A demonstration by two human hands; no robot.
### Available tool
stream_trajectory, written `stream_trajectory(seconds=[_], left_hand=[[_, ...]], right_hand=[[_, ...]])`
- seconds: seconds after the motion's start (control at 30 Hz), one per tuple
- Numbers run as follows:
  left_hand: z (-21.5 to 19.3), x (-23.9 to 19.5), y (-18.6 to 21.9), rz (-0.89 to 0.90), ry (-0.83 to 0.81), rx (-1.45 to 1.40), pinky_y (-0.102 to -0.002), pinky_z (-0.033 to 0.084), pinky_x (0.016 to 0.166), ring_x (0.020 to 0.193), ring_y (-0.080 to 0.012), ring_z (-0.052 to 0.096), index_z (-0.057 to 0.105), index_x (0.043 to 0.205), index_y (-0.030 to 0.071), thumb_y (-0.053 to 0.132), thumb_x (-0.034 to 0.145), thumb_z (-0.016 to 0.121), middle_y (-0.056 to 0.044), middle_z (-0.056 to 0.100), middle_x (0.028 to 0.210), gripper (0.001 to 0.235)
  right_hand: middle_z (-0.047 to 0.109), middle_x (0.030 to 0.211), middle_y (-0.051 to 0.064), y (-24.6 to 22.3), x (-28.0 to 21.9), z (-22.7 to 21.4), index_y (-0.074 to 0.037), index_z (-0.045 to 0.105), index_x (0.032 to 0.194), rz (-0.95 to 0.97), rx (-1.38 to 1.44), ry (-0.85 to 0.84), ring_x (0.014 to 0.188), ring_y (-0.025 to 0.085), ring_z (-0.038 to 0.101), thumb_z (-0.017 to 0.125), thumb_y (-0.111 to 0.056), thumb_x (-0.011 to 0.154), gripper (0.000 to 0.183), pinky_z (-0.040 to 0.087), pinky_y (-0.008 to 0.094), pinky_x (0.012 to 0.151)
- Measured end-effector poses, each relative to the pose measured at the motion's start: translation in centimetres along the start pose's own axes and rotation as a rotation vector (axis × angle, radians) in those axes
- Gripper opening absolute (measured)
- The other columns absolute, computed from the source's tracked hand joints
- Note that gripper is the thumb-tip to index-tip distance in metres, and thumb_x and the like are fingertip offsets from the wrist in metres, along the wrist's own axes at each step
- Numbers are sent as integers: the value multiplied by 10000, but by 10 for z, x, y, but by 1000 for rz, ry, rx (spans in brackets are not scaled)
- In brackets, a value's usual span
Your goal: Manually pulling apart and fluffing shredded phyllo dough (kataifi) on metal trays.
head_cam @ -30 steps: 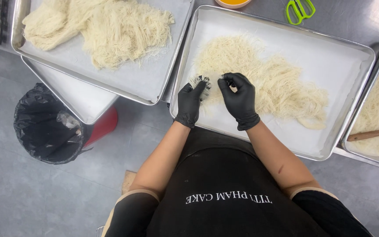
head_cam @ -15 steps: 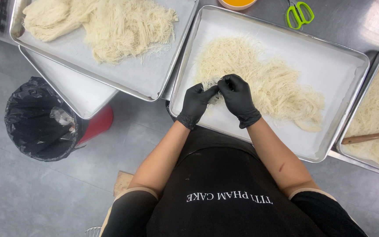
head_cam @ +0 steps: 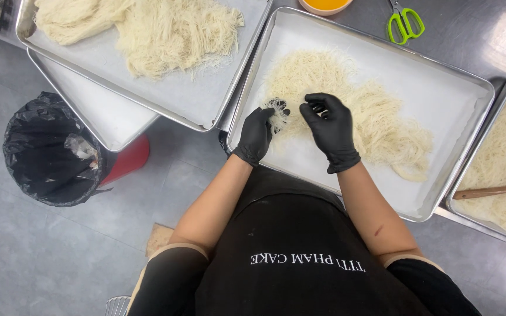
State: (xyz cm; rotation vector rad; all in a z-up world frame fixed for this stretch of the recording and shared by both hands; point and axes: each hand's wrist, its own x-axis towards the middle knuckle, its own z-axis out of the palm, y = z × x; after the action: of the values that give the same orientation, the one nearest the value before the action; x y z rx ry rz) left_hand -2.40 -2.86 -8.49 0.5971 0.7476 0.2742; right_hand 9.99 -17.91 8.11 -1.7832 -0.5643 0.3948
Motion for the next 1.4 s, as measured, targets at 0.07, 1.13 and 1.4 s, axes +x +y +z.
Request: stream_trajectory(seconds=[0.07,1.13,1.4], left_hand=[[24,-21,20,-15,-60,-46,-322,511,709,819,-192,646,616,1111,-52,83,1056,612,-125,671,976,146],[32,-37,39,70,35,268,-266,613,740,823,-108,706,662,1224,-38,39,951,648,-50,740,983,285],[45,-45,41,160,-1,322,-229,543,712,801,-101,680,736,1160,-51,78,901,805,-82,759,942,297]], right_hand=[[715,1001,46,9,-4,10,-37,744,1064,-34,-97,-69,856,126,643,784,-152,934,178,538,279,771],[672,948,55,0,-9,8,-16,690,1083,-18,-78,54,823,122,587,730,-141,1039,139,512,258,760],[758,979,106,11,-14,32,-35,739,1112,49,-289,-197,830,156,703,780,-182,922,244,558,298,741]])
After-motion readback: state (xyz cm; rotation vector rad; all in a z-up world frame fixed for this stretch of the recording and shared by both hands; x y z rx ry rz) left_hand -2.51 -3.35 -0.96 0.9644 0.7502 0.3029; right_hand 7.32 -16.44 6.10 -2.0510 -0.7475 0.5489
